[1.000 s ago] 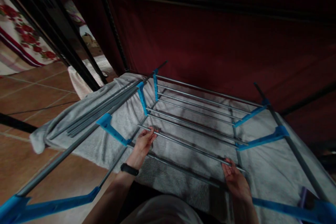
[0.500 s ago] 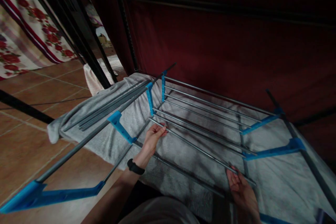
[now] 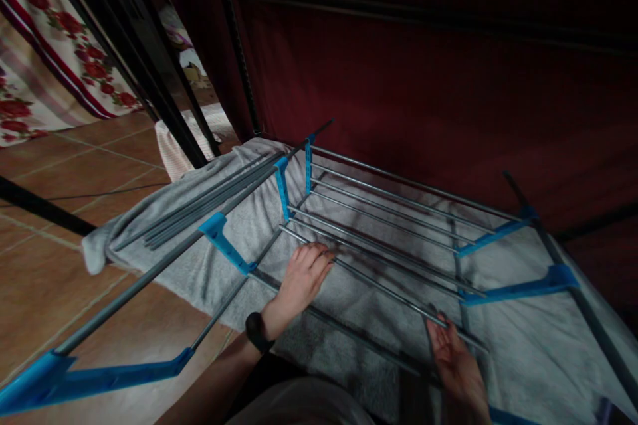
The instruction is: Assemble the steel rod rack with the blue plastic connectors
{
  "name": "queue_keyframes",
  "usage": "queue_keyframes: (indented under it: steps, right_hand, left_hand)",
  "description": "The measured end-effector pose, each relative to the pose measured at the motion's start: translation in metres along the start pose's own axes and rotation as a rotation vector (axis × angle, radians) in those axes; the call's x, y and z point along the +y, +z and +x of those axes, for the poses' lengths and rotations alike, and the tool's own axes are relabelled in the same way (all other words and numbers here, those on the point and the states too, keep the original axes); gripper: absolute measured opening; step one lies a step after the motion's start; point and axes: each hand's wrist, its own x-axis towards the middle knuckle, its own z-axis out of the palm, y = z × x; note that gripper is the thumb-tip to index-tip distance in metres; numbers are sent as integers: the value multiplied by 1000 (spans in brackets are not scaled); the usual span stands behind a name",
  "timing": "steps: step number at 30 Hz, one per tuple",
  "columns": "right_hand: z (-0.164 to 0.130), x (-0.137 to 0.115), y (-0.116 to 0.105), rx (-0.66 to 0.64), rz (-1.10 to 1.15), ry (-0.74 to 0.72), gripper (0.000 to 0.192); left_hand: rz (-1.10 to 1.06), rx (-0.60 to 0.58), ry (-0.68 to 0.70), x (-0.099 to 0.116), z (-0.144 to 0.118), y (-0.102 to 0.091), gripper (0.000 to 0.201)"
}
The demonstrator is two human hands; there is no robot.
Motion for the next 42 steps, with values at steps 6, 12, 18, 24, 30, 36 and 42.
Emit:
queue_keyframes:
  steps: [6,12,18,24,30,36,42]
  right_hand:
    - [-3,-1,0,-12,52,-12,18]
    - [-5,-2,1,-30,130,9,17]
    - [-10,-7,9,-89,207,-20,22]
    - [-28,-21,35,-109,287,-69,24]
    - [-41,-31,52,-92,295,-117,27]
    - [-44,-44,61,-72,290,-163,32]
    - [-45,-57,73,-132,300,-217,28]
  left_hand:
    - [149,-180,163,-8,2,10,31]
    - [235,-303,192,-15,1,14,33]
    - [253,-327,182,-17,2,11,28]
    - [231,-267,250,-33,-1,9,30]
    - [198,-260,271,-54,-3,11,36]
    - [115,-275,259,-62,-5,12,38]
    - [117,-260,250,-65,-1,9,42]
